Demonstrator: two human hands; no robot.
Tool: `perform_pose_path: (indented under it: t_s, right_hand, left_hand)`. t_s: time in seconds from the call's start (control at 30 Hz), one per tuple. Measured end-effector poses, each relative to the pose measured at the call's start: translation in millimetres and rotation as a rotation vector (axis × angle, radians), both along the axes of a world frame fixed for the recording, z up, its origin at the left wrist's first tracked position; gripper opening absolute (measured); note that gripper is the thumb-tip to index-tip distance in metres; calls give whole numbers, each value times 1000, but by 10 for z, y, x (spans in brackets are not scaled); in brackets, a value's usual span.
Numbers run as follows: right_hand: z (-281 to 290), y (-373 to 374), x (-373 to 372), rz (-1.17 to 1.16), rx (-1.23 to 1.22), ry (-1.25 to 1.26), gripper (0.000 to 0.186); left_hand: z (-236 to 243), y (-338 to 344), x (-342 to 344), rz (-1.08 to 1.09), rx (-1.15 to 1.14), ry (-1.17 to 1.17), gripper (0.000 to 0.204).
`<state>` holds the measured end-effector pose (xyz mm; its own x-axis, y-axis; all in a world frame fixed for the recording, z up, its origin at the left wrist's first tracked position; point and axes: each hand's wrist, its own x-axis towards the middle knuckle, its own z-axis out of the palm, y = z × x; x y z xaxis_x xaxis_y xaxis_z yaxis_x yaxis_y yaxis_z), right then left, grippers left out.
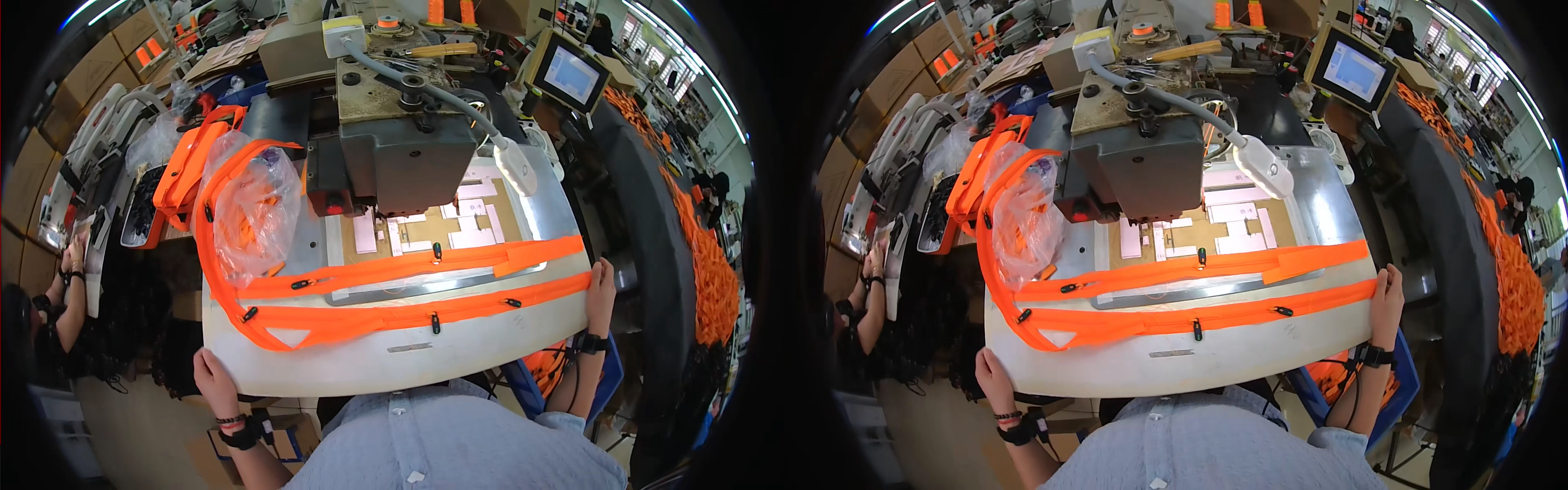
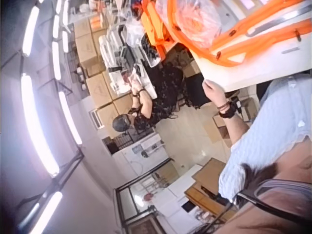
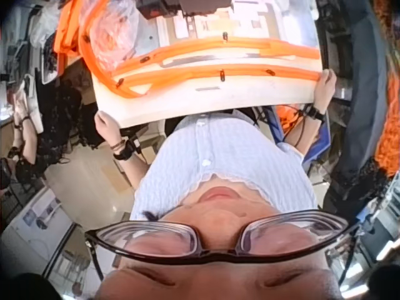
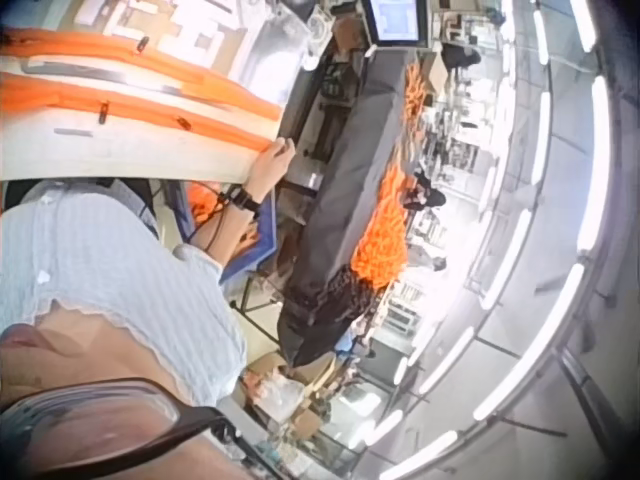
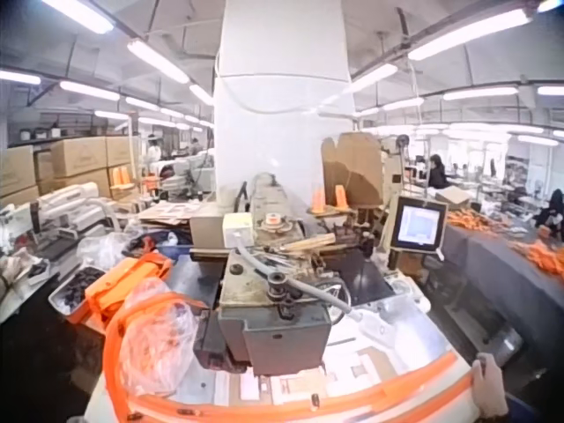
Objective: Using a programmable industrial sewing machine to sew orange fabric straps.
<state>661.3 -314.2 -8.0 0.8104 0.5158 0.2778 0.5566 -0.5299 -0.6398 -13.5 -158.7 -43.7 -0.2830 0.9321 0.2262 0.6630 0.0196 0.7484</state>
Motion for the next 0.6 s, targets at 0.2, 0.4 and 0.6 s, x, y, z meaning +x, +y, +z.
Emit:
perform_pose_path:
  t_s: [0.2, 0.4, 0.6]
  right_hand:
    - [336, -186, 69, 157, -62, 10, 45]
    - [1435, 34, 278, 628, 525, 585, 54]
    - [2007, 810, 375, 1342, 1225, 896, 53]
  left_hand:
    - [1462, -275, 330, -272, -156, 398, 48]
    - [2611, -242, 843, -1254, 177, -931, 33]
    - [2733, -156, 991, -1292, 366, -788, 27]
